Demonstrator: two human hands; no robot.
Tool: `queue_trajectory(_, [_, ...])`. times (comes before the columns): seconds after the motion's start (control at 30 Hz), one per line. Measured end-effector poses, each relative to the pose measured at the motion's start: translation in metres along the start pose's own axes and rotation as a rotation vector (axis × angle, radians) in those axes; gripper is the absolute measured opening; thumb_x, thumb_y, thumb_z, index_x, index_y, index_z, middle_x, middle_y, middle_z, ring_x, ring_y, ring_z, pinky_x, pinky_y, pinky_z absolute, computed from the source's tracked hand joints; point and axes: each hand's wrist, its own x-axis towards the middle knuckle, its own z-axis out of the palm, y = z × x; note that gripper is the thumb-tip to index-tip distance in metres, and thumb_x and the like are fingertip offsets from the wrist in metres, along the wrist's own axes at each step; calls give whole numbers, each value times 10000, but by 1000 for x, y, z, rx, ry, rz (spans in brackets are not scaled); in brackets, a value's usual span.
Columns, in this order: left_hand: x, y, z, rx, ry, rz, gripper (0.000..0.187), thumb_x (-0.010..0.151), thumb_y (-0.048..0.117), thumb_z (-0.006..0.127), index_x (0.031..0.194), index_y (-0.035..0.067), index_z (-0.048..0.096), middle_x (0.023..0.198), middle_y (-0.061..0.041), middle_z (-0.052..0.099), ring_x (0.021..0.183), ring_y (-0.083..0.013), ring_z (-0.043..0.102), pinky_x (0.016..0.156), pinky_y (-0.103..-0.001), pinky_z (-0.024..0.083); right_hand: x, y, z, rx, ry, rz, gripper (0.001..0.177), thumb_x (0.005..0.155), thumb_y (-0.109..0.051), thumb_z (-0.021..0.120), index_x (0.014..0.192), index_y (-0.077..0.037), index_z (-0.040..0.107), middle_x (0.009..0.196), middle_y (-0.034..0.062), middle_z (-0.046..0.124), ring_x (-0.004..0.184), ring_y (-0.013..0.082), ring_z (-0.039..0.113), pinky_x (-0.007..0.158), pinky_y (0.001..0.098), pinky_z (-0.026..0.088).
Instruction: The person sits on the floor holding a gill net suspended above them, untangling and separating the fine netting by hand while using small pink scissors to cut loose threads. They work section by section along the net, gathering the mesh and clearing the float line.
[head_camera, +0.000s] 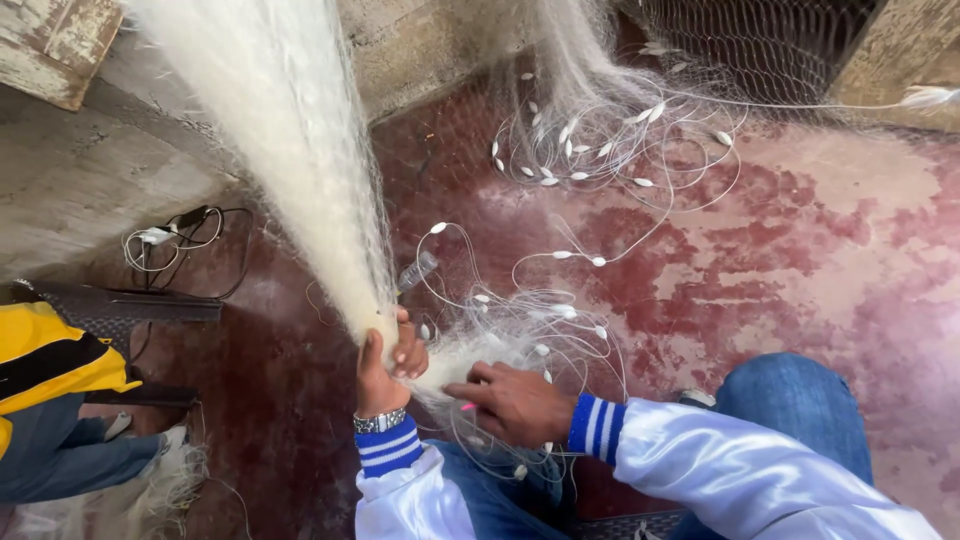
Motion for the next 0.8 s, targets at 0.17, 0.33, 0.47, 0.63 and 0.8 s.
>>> queue_trajectory(0.17, [-13,1,-11,144,-73,72,378,848,328,639,1019,38,466,567,52,272,413,-41,194,376,-207,167,8,8,-16,27,385,22,308,849,-200,472,1138,-114,536,1002,126,498,751,211,523,528,348,480])
queue_trajectory(0.33, [-10,4,-2,137,-119,9,246,894,310,543,802,88,491,573,28,265,396,-51,175,352,-206,165,11,14,-19,210,632,283,341,857,-256,499,1153,-103,429,1046,117,466,935,235,588,708,356,532])
queue_trajectory(0.47, [-3,10,16,235,-21,1,382,872,368,522,614,139,359,503,31,275,396,-66,235,369,-216,221,12,13,-2,170,353,312,560,839,-220,470,1355,-123,274,1030,112,452,720,198,500,593,350,483])
queue_trajectory(0.63, [2,-1,12,394,239,-52,385,869,355,527,607,109,389,578,-4,332,517,-126,356,531,-275,313,1,-1,10,96,58,270,566,854,-251,439,1375,-124,258,1045,107,421,663,229,491,471,400,437])
queue_trajectory(0.8, [5,2,24,718,179,-5,397,875,457,462,720,102,551,819,-22,520,850,-155,480,848,-286,310,0,4,18,5,144,162,587,811,-230,494,1345,-88,294,1185,148,380,1009,333,464,671,486,470])
